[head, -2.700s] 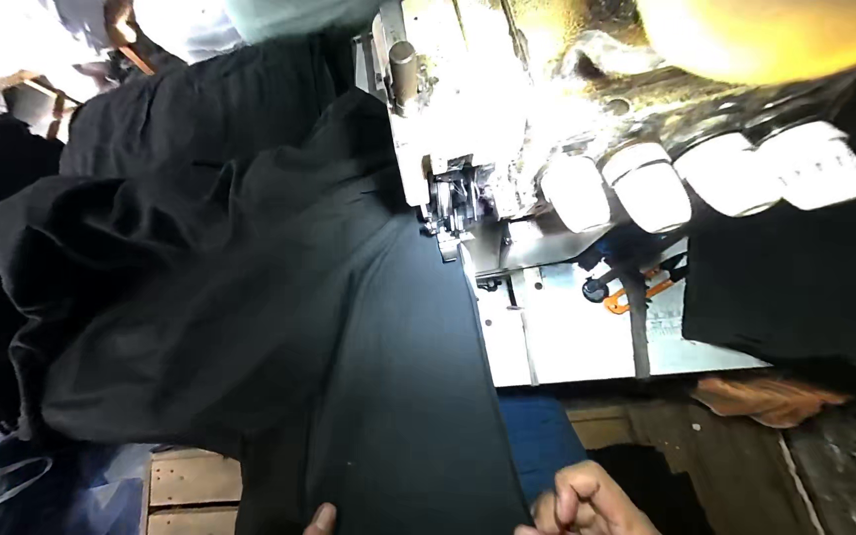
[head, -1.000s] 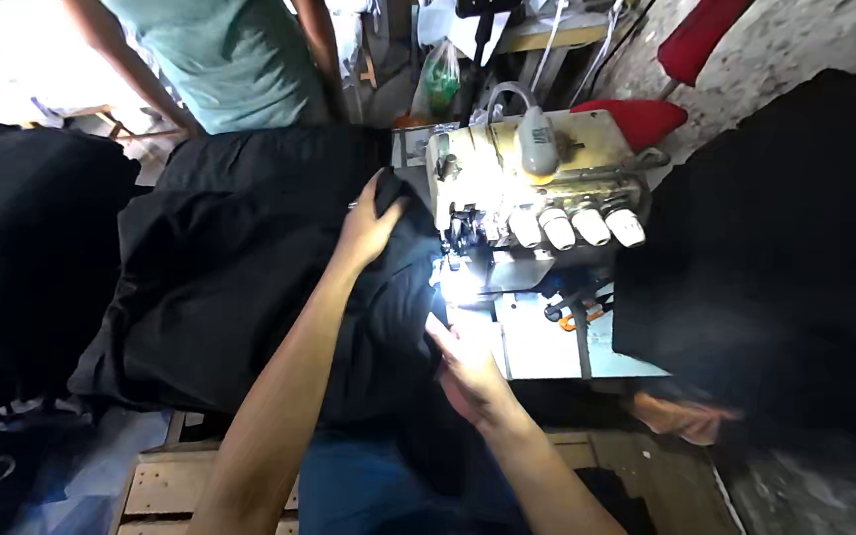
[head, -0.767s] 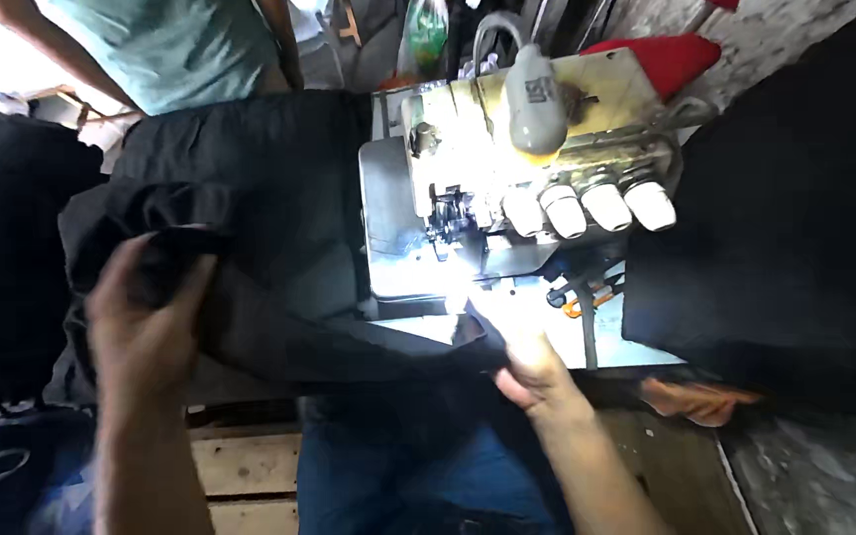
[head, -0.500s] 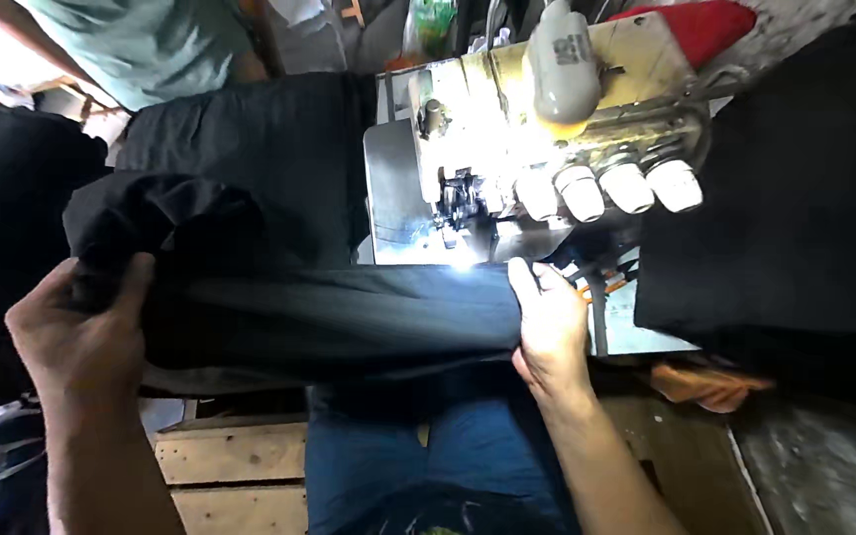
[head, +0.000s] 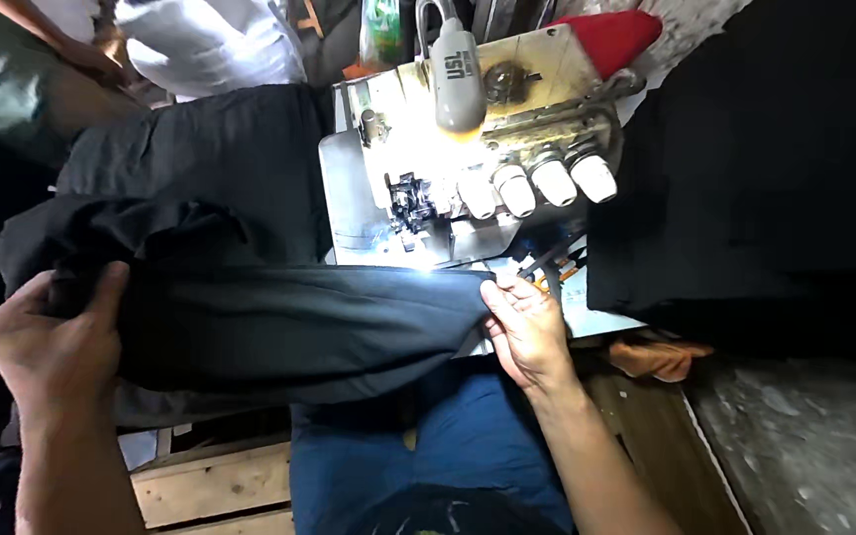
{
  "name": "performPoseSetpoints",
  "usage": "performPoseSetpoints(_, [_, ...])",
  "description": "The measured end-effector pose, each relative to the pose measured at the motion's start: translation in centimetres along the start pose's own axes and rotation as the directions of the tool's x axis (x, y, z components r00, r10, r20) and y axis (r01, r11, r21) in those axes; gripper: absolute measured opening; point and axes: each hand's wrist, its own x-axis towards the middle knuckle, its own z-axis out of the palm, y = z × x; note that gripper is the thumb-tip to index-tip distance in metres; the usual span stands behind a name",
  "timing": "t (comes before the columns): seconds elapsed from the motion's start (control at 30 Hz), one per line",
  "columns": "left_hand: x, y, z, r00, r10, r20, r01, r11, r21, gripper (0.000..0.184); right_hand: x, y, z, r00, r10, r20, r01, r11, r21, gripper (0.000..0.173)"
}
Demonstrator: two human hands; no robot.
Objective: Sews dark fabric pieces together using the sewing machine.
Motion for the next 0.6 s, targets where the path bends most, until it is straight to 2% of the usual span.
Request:
performPoseSetpoints(0.13, [0.0,0.2,-0.1,1.000,-0.014,-0.004,0.014,1.000,0.021,0.031,0.1,0.1,-0.1,1.000,0.022,0.001,-0.022,1.000,0.009,0.013])
performPoseSetpoints(0.23, [-0.5,2.5,0.3,1.000,-0.007,0.001,0.006,1.000,0.030,0.025,0.2,-0.2,-0.3,1.000,0.020,0.002,-0.020,0.999,-0.040,0.013])
performPoseSetpoints(0.4, [-0.3,3.4,-0.3,0.998,0.060,0.028,-0.060,0.998,0.004,0.019,0.1,-0.5,0.5,0.993,0.115,-0.036,-0.114,0.993,0.027,0.019])
performPoseSetpoints(0.47, [-0.3,3.7,-0.7,0.994,0.094,0.052,-0.094,0.996,-0.012,0.020,-0.4,-0.5,0.5,0.994,0.100,-0.043,-0.098,0.994,0.039,0.020])
performPoseSetpoints(0.53, [-0.8,4.4,-2.6,0.986,0.161,0.035,-0.162,0.987,0.022,0.023,-1.7,-0.9,0.9,0.998,0.057,0.021,-0.057,0.998,0.003,0.018])
performPoseSetpoints(0.6, [-2.1,5.9,-7.6,0.957,0.289,0.009,-0.289,0.955,0.074,0.029,-4.5,-2.5,1.2,0.984,-0.002,0.179,0.018,0.996,-0.090,0.011])
